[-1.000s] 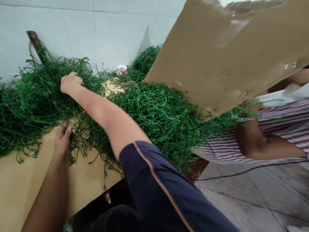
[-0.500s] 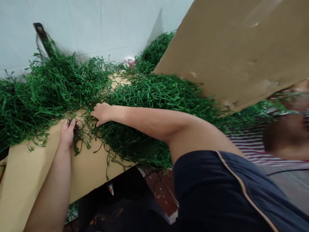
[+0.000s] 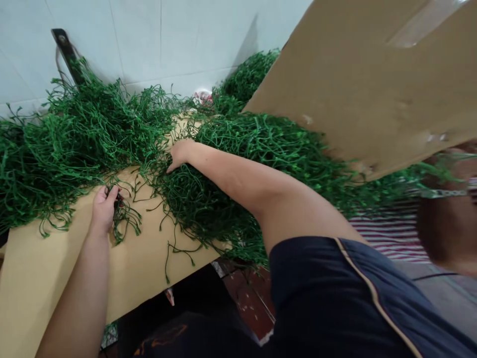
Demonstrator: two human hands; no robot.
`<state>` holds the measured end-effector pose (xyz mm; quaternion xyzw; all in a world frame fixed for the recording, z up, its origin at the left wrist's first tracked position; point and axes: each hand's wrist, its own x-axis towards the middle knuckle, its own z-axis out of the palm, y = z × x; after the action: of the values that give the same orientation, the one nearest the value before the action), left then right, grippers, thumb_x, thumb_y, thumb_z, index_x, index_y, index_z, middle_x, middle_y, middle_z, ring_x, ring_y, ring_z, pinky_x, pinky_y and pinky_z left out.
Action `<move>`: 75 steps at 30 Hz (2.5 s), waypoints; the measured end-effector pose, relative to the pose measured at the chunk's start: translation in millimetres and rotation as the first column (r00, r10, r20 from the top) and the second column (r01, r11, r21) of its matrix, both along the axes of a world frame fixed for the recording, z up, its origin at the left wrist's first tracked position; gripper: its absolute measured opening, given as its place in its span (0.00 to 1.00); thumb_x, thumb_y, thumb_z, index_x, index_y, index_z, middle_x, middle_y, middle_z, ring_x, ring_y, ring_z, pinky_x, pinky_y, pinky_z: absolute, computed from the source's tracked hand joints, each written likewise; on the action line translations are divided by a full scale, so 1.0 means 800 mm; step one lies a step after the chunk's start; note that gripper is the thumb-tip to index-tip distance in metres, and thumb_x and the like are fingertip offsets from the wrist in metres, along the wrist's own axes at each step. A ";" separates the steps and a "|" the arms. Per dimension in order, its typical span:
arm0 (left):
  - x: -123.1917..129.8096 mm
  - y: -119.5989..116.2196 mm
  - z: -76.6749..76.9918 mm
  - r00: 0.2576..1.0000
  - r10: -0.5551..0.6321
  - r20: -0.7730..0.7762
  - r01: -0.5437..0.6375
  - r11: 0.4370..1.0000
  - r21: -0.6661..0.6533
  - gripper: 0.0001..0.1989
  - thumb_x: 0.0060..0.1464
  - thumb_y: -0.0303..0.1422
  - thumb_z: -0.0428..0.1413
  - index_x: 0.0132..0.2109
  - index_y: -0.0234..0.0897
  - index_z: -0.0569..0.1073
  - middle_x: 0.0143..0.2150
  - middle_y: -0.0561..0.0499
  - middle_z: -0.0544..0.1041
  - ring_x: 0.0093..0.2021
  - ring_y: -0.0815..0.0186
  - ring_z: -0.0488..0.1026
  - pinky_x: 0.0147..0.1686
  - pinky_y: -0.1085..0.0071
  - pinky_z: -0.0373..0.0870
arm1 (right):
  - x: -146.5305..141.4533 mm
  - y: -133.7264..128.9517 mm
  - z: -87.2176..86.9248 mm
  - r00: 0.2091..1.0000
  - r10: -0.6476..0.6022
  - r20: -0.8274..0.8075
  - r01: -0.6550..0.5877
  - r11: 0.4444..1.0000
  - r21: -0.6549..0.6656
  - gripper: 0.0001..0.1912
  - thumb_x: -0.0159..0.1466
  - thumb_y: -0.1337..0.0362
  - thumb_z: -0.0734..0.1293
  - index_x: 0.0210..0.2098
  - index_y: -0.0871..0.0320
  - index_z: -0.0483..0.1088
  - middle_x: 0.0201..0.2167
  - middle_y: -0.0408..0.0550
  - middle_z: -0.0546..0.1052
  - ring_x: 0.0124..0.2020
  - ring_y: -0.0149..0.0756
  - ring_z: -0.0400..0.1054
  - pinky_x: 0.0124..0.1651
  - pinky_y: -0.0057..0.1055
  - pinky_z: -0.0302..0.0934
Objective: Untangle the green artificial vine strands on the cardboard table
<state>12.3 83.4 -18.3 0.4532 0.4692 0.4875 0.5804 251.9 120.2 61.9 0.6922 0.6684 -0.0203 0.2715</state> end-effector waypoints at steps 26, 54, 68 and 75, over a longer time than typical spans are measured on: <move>-0.001 0.004 0.002 1.000 0.017 0.000 -0.017 1.000 -0.005 0.15 0.42 0.39 0.62 0.29 0.35 0.66 0.20 0.58 0.67 0.18 0.76 0.63 0.17 0.80 0.61 | -0.066 -0.076 0.003 0.927 0.374 0.000 -0.374 0.926 -0.044 0.29 0.58 0.55 0.67 0.56 0.59 0.66 0.55 0.56 0.67 0.56 0.49 0.62 0.55 0.41 0.58; -0.012 -0.043 0.009 0.985 0.168 0.045 -0.170 0.984 0.058 0.08 0.57 0.28 0.51 0.29 0.33 0.68 0.17 0.58 0.68 0.16 0.77 0.64 0.18 0.81 0.60 | -0.062 -0.292 -0.046 0.796 0.506 -0.334 -0.457 0.863 0.218 0.23 0.63 0.56 0.63 0.53 0.65 0.67 0.51 0.60 0.68 0.54 0.46 0.61 0.58 0.40 0.53; -0.001 -0.153 0.012 0.916 0.088 0.391 -0.028 0.987 -0.157 0.13 0.61 0.29 0.46 0.37 0.30 0.74 0.33 0.44 0.80 0.40 0.65 0.78 0.48 0.68 0.70 | -0.143 -0.253 -0.050 0.453 0.320 -0.832 0.106 0.908 0.406 0.22 0.63 0.57 0.63 0.49 0.69 0.64 0.48 0.62 0.70 0.50 0.43 0.65 0.52 0.37 0.60; -0.001 -0.156 0.017 0.956 0.097 0.278 -0.042 0.980 -0.195 0.12 0.60 0.29 0.48 0.37 0.29 0.75 0.35 0.43 0.80 0.43 0.63 0.77 0.52 0.66 0.68 | -0.151 -0.235 -0.094 0.411 0.244 -0.878 0.081 0.950 0.302 0.12 0.64 0.64 0.59 0.44 0.63 0.67 0.40 0.52 0.76 0.38 0.33 0.69 0.42 0.27 0.58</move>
<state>11.3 -41.7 -4.3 0.3044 0.4397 0.5218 0.6646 131.0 -67.9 -13.2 0.5688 0.7363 -0.2770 -0.2399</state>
